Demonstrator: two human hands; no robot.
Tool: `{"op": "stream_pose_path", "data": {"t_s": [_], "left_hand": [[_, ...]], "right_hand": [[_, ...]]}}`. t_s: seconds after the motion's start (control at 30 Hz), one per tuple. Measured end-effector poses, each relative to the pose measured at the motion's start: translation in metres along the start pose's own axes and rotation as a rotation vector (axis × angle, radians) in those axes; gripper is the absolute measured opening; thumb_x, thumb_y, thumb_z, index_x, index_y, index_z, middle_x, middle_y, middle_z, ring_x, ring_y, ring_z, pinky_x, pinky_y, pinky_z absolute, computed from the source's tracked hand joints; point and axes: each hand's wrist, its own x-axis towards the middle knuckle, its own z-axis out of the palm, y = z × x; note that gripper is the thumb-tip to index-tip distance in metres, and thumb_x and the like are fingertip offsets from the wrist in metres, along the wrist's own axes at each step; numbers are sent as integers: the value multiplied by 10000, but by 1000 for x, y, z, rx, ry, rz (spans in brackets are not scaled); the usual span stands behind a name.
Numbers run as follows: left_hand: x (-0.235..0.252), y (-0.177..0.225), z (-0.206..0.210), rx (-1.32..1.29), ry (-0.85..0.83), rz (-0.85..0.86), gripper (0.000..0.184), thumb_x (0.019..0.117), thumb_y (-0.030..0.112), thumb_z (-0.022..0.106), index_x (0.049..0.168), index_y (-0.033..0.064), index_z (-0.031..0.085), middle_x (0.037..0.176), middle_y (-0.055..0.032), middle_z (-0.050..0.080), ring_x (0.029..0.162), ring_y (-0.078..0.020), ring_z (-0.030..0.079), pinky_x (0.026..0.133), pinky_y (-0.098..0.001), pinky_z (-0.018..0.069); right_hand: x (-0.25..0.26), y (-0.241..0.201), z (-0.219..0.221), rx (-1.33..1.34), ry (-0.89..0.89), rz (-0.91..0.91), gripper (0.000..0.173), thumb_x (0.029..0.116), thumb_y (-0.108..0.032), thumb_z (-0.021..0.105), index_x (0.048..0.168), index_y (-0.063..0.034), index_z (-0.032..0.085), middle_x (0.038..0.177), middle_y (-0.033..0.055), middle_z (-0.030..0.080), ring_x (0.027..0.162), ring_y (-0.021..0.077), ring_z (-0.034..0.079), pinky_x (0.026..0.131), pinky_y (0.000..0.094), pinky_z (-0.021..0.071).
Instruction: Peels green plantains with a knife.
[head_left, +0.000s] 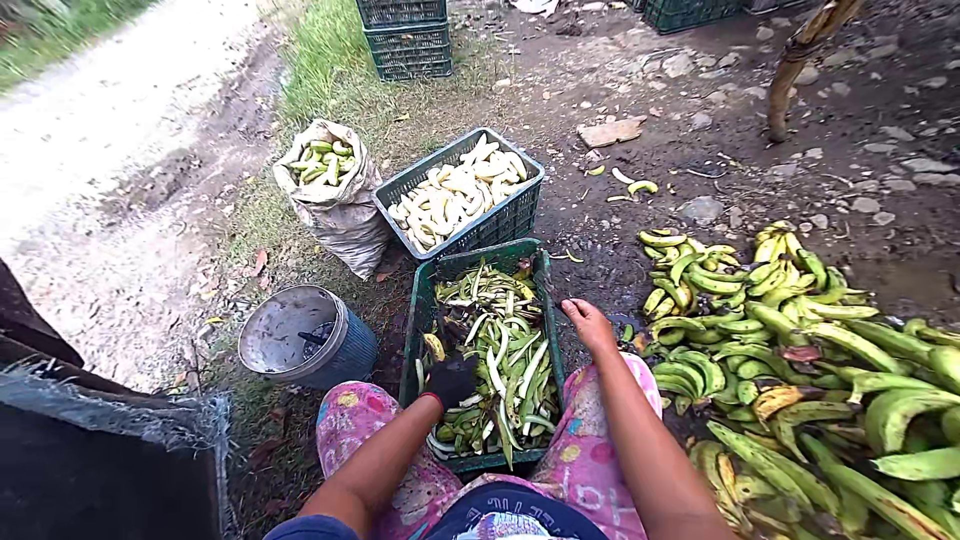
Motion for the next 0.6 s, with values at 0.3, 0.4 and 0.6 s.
{"op": "stream_pose_path", "data": {"t_s": [0.3, 0.4, 0.6], "left_hand": [[4, 2, 19, -20, 113, -123, 588, 796, 382, 753, 1362, 290, 624, 1398, -192, 575, 1236, -447, 569, 914, -694, 489], [-5, -3, 20, 2, 106, -27, 613, 764, 404, 783, 1342, 270, 627, 1419, -135, 564, 1283, -403, 543, 933, -693, 481], [-9, -2, 23, 133, 27, 88, 740, 764, 395, 797, 1450, 363, 522, 1419, -186, 548, 1274, -453, 533, 891, -708, 482]], "right_hand": [[0, 5, 0, -105, -9, 4, 541, 1042, -565, 489, 1352, -158, 665, 1372, 123, 651, 1313, 283, 585, 1126, 556, 424], [0, 3, 2, -144, -8, 1, 551, 1044, -572, 480, 1357, -157, 660, 1374, 137, 649, 1320, 301, 581, 1129, 567, 418], [3, 5, 6, -223, -32, -3, 580, 1030, -603, 482, 1382, -172, 643, 1400, 128, 634, 1343, 303, 564, 1136, 577, 406]]}}
